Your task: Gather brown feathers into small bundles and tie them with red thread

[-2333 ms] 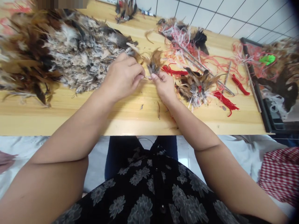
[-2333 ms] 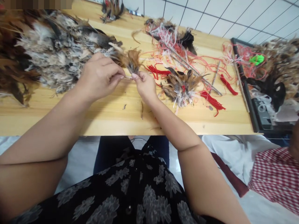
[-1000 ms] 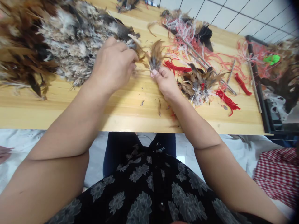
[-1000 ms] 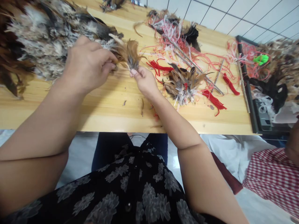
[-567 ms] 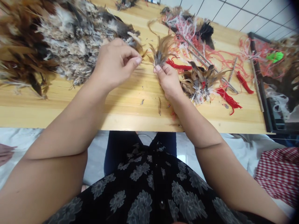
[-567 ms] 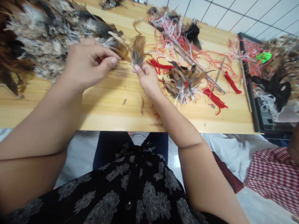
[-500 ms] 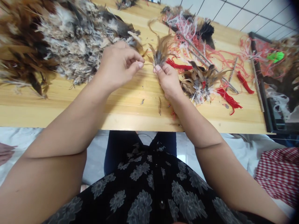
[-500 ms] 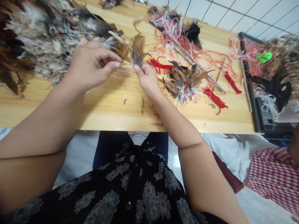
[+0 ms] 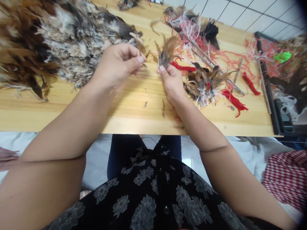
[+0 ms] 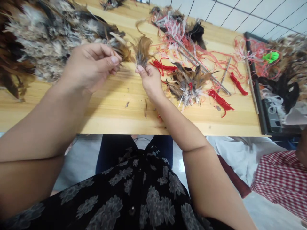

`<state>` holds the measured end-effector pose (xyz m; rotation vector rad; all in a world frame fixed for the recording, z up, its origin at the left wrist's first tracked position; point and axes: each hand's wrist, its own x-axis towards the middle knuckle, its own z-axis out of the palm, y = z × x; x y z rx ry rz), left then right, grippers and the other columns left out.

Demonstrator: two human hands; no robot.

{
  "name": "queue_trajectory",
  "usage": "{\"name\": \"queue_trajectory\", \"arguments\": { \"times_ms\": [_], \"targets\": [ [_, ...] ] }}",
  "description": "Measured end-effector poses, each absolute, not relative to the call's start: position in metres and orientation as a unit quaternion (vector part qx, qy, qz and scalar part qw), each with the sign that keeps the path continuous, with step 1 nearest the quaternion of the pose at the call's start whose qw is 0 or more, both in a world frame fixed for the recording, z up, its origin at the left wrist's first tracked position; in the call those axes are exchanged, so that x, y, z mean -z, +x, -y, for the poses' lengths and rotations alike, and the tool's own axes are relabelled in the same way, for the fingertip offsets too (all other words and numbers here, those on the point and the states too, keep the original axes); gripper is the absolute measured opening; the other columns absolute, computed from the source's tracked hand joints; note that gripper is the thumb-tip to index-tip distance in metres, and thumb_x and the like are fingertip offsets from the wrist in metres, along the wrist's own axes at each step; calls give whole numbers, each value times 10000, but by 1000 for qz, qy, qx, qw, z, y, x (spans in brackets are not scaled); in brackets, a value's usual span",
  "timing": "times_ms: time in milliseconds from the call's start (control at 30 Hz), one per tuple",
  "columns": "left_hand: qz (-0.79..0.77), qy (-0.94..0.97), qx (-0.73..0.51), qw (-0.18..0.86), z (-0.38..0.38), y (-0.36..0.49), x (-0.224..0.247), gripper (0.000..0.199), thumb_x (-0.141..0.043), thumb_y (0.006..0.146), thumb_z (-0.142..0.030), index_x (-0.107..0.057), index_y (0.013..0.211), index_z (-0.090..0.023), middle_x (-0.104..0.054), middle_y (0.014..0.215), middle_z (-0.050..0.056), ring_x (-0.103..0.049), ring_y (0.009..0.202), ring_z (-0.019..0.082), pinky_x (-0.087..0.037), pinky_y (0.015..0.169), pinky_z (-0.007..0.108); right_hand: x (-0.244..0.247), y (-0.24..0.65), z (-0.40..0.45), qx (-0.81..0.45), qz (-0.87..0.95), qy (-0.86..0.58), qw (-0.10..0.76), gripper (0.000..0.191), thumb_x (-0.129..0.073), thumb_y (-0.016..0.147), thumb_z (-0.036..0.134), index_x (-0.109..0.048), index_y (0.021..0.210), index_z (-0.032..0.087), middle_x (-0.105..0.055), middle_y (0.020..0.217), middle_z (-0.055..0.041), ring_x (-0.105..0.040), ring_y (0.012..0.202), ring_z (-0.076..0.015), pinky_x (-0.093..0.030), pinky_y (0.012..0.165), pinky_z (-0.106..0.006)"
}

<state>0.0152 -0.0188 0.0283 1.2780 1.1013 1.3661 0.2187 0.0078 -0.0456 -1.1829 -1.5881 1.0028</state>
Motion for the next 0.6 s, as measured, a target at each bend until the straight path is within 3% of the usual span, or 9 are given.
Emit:
{"name": "queue_trajectory", "arguments": {
  "times_ms": [133, 267, 400, 600],
  "targets": [
    [-436, 498, -520, 540, 25, 28, -25, 398, -730, 968, 134, -680, 711, -165, -719, 684, -11, -621, 564, 88, -467, 580, 186, 46, 213, -3, -424, 645, -463, 435, 462, -649, 1198, 631, -754, 1054, 205, -859, 1160, -48, -832, 1235, -230, -657, 1296, -501],
    [-437, 519, -521, 518, 20, 28, -14, 385, -796, 909, 144, -660, 723, -165, -755, 741, -7, -660, 583, 86, -480, 571, 164, 41, 209, 1, -441, 642, -455, 432, 518, -687, 1161, 700, -763, 1029, 205, -867, 1118, -49, -842, 1221, -244, -693, 1241, -494],
    [-433, 558, -542, 455, 11, 24, -1, 338, -797, 859, 120, -672, 724, -164, -782, 792, 2, -646, 578, 90, -460, 572, 186, 36, 207, 3, -441, 651, -465, 407, 433, -711, 1181, 566, -743, 965, 193, -818, 1019, -19, -822, 1140, -228, -708, 1194, -480],
    [-402, 616, -545, 402, 0, 18, 16, 226, -927, 832, -28, -753, 786, -164, -765, 817, 1, -669, 718, 131, -455, 698, 251, 36, 205, 3, -430, 648, -493, 391, 354, -653, 1209, 344, -687, 892, 191, -657, 860, 19, -759, 993, -183, -694, 1171, -449]
  ]
}}
